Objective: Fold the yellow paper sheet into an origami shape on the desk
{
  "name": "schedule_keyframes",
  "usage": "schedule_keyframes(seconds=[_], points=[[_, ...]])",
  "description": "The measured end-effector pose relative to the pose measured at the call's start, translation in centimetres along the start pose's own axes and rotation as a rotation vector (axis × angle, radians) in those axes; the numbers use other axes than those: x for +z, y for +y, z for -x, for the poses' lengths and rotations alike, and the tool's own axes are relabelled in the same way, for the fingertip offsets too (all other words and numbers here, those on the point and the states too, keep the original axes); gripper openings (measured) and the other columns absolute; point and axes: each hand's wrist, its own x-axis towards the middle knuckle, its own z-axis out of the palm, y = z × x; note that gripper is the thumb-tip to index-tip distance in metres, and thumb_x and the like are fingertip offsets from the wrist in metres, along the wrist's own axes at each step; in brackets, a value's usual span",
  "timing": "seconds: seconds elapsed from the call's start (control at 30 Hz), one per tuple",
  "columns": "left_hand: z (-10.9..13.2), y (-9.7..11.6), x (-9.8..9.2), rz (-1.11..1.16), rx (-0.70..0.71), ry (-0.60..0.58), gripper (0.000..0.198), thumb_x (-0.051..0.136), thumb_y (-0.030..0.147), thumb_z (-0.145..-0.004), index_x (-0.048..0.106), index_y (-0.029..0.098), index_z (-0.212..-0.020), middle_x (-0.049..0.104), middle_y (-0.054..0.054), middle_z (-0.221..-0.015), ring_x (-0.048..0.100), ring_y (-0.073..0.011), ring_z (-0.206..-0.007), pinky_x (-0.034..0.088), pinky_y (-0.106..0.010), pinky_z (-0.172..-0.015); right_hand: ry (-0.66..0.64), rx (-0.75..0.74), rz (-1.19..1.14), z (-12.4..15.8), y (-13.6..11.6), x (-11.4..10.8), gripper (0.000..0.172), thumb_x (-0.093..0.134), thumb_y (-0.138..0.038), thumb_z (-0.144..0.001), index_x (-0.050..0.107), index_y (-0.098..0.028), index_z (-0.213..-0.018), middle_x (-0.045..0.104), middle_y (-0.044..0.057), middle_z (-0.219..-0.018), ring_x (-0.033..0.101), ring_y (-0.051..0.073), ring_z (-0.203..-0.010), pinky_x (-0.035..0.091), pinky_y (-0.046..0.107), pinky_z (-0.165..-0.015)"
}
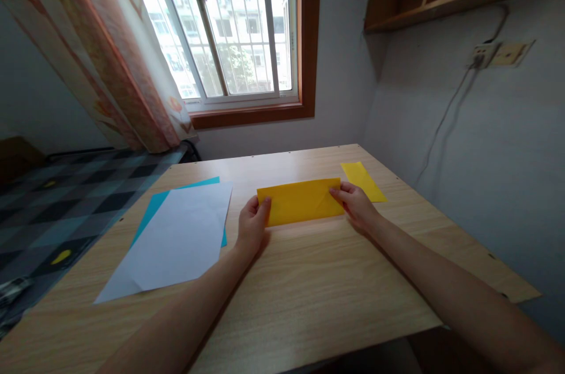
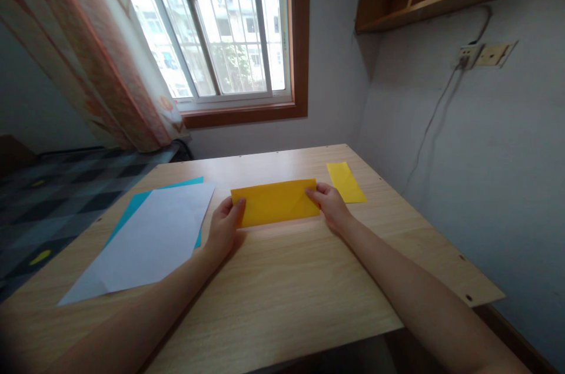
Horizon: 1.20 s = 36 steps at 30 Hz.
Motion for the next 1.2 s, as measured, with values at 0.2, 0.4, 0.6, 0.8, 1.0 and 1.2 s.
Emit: schedule_keyframes(seconds=[0.2,0.4,0.6,0.8,1.0,1.2], points=[[0.02,0.01,-0.05,-0.003,0.000,-0.002,0.036,0.074,0.046,-0.070,0.064,0.017,-0.086,0.068,-0.002,-0.081,0.062,-0.0180,-0.073,0.050,-0.028,-0.067,0.014,0.011,0.003,0.00,-0.03,0.04,0.033,0.083,-0.034,-0.062,0.072,-0.022,-0.090,0.075,0.005,-0.096,0.068,0.027,-0.094,0.055,0.038,-0.082],[0.05,0.01,-0.03,-0.002,-0.001,0.001,0.035,0.074,0.046,-0.070,0.063,0.016,-0.086,0.067,-0.002,-0.079,0.062,-0.0180,-0.073,0.050,-0.028,-0.067,0.010,-0.003,-0.009,0.06,-0.06,0.10,0.034,0.083,-0.034,-0.061,0.073,-0.022,-0.091,0.075,0.005,-0.093,0.069,0.028,-0.092,0.055,0.039,-0.082],[0.03,0.09,0.02,-0.023,-0.002,-0.003,0.038,0.074,0.049,-0.069,0.063,0.016,-0.086,0.067,-0.001,-0.077,0.062,-0.0170,-0.071,0.050,-0.027,-0.066,0.019,0.009,-0.001,0.17,-0.24,0.25,0.037,0.083,-0.034,-0.059,0.072,-0.020,-0.091,0.075,0.005,-0.093,0.069,0.026,-0.091,0.055,0.035,-0.079],[-0.05,-0.07,-0.03,-0.028,0.000,-0.004,0.037,0.073,0.048,-0.070,0.062,0.016,-0.084,0.066,-0.001,-0.077,0.061,-0.0164,-0.070,0.049,-0.027,-0.064,0.018,0.006,-0.018,0.09,-0.13,0.17,0.033,0.082,-0.031,-0.061,0.072,-0.020,-0.090,0.075,0.005,-0.093,0.069,0.024,-0.088,0.055,0.034,-0.079],[0.11,0.14,-0.05,-0.052,-0.001,-0.008,0.039,0.073,0.050,-0.070,0.062,0.016,-0.086,0.066,-0.001,-0.079,0.061,-0.0170,-0.072,0.050,-0.027,-0.066,0.022,0.009,-0.009,0.07,-0.16,0.17,0.036,0.082,-0.032,-0.061,0.071,-0.019,-0.092,0.075,0.005,-0.092,0.069,0.025,-0.090,0.055,0.035,-0.080],[0.08,0.15,-0.06,-0.056,-0.005,-0.001,0.040,0.073,0.051,-0.069,0.062,0.016,-0.086,0.067,-0.001,-0.079,0.062,-0.0173,-0.072,0.051,-0.029,-0.069,0.026,0.005,0.003,0.09,-0.24,0.23,0.035,0.082,-0.032,-0.061,0.071,-0.019,-0.091,0.075,0.005,-0.091,0.069,0.025,-0.090,0.055,0.035,-0.079]])
